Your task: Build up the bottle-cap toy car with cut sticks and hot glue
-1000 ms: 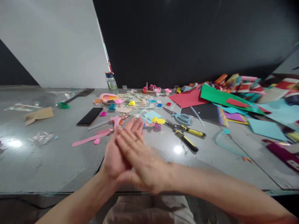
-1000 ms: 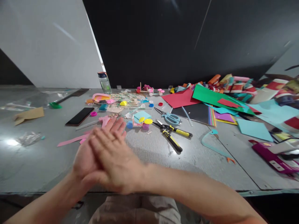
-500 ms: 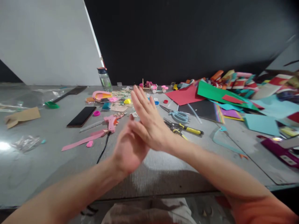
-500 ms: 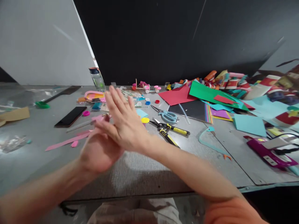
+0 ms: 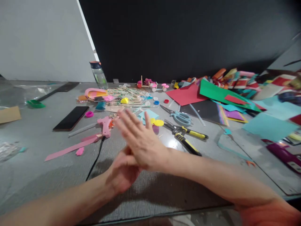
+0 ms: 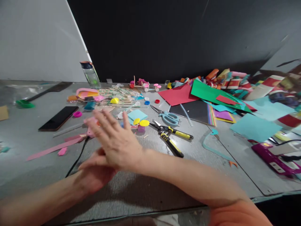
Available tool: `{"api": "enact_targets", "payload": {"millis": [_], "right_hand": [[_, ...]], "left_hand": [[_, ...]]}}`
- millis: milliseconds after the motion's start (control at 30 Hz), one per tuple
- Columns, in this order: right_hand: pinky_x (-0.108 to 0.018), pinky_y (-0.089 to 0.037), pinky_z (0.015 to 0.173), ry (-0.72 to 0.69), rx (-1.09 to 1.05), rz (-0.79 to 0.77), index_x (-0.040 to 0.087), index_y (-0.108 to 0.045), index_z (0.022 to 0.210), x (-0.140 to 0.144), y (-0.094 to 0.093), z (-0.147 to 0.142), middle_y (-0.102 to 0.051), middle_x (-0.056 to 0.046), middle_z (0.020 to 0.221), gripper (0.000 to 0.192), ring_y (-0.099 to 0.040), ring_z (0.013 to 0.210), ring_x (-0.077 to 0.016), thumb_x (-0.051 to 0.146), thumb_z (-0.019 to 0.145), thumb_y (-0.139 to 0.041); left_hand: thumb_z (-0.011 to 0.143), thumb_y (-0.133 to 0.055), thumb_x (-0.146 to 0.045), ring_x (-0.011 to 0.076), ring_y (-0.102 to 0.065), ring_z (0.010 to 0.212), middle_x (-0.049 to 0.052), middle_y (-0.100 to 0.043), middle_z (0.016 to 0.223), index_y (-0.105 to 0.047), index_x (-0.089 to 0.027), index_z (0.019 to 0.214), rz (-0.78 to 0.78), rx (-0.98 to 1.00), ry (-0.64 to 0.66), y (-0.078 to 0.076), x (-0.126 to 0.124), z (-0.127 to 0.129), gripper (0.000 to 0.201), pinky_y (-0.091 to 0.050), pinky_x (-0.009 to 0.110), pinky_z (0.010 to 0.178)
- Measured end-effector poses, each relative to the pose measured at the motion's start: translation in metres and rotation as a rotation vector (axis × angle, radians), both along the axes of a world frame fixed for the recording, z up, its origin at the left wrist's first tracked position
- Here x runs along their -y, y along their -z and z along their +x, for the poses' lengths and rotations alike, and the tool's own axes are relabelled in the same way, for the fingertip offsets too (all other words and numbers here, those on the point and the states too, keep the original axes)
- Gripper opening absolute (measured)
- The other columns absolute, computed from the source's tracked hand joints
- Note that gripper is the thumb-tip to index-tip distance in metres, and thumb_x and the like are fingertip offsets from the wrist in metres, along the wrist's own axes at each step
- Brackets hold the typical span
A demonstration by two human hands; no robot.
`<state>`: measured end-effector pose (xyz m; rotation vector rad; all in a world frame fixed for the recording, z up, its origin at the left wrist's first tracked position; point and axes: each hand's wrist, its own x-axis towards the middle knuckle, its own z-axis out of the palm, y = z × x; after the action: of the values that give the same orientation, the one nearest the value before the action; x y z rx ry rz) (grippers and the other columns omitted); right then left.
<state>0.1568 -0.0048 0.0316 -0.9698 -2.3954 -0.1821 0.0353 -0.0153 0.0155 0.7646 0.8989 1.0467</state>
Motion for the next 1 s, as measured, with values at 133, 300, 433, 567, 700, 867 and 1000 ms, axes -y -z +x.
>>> {"api": "enact_targets", "payload": {"millis": [133, 300, 433, 567, 700, 867, 1000], "right_hand": [[-0.058, -0.038, 0.117, -0.012, -0.184, -0.023, 0.012, -0.059, 0.137, -0.014, -0.009, 0.048, -0.05, -0.021, 0.153, 0.054, -0.048, 0.142, -0.0306, 0.052, 0.104, -0.045], [-0.046, -0.059, 0.094, 0.226, -0.153, 0.011, 0.013, -0.07, 0.124, -0.041, -0.016, 0.109, -0.073, -0.015, 0.121, 0.029, -0.07, 0.111, -0.0278, 0.022, 0.101, -0.054], [-0.048, -0.053, 0.107, 0.054, 0.048, -0.008, 0.012, -0.07, 0.127, -0.055, -0.006, 0.115, -0.07, -0.015, 0.132, 0.034, -0.064, 0.125, -0.0268, 0.017, 0.102, -0.048], [-0.049, -0.051, 0.109, 0.016, 0.114, 0.001, 0.01, -0.069, 0.129, -0.057, 0.007, 0.111, -0.069, -0.015, 0.133, 0.038, -0.06, 0.131, -0.0273, 0.013, 0.101, -0.043], [-0.052, -0.052, 0.107, 0.002, 0.087, 0.007, 0.012, -0.067, 0.132, -0.056, 0.016, 0.115, -0.068, -0.014, 0.135, 0.038, -0.058, 0.132, -0.0276, 0.014, 0.102, -0.044], [-0.051, -0.051, 0.108, -0.014, 0.073, 0.021, 0.013, -0.066, 0.131, -0.056, 0.021, 0.118, -0.07, -0.013, 0.131, 0.035, -0.057, 0.132, -0.0275, 0.016, 0.102, -0.046], [-0.05, -0.05, 0.107, 0.0, 0.13, 0.053, 0.011, -0.066, 0.13, -0.056, 0.021, 0.117, -0.069, -0.013, 0.131, 0.033, -0.056, 0.131, -0.0294, 0.016, 0.102, -0.047]], "left_hand": [[0.083, -0.075, -0.032, 0.0151, -0.065, 0.067, 0.004, -0.07, 0.085, -0.071, -0.016, 0.089, -0.205, 0.068, 0.254, 0.004, -0.004, -0.005, 0.018, -0.047, 0.02, 0.045], [0.085, -0.074, -0.034, 0.0047, -0.045, 0.05, -0.003, -0.053, 0.068, -0.065, -0.014, 0.084, -0.169, -0.013, 0.323, -0.008, -0.014, -0.012, 0.022, -0.024, 0.013, 0.037], [0.095, -0.062, -0.03, 0.003, -0.036, 0.044, -0.006, -0.051, 0.067, -0.059, -0.018, 0.102, -0.105, -0.155, 0.441, -0.016, -0.025, -0.008, 0.014, -0.019, 0.013, 0.037], [0.1, -0.053, -0.03, 0.0046, -0.044, 0.047, -0.003, -0.056, 0.071, -0.051, -0.02, 0.097, -0.116, -0.173, 0.458, -0.013, -0.036, 0.008, 0.01, -0.023, 0.014, 0.039], [0.1, -0.052, -0.029, 0.0045, -0.044, 0.046, -0.004, -0.055, 0.072, -0.05, -0.021, 0.097, -0.079, -0.121, 0.4, -0.007, -0.044, 0.022, 0.009, -0.023, 0.014, 0.04], [0.098, -0.056, -0.029, 0.0049, -0.044, 0.047, -0.004, -0.055, 0.07, -0.058, -0.021, 0.106, -0.012, -0.077, 0.382, -0.003, -0.049, 0.026, 0.012, -0.021, 0.014, 0.04], [0.097, -0.056, -0.028, 0.0059, -0.044, 0.048, -0.004, -0.055, 0.069, -0.06, -0.023, 0.123, 0.043, -0.109, 0.365, 0.001, -0.051, 0.026, 0.028, -0.023, 0.015, 0.041]]}}
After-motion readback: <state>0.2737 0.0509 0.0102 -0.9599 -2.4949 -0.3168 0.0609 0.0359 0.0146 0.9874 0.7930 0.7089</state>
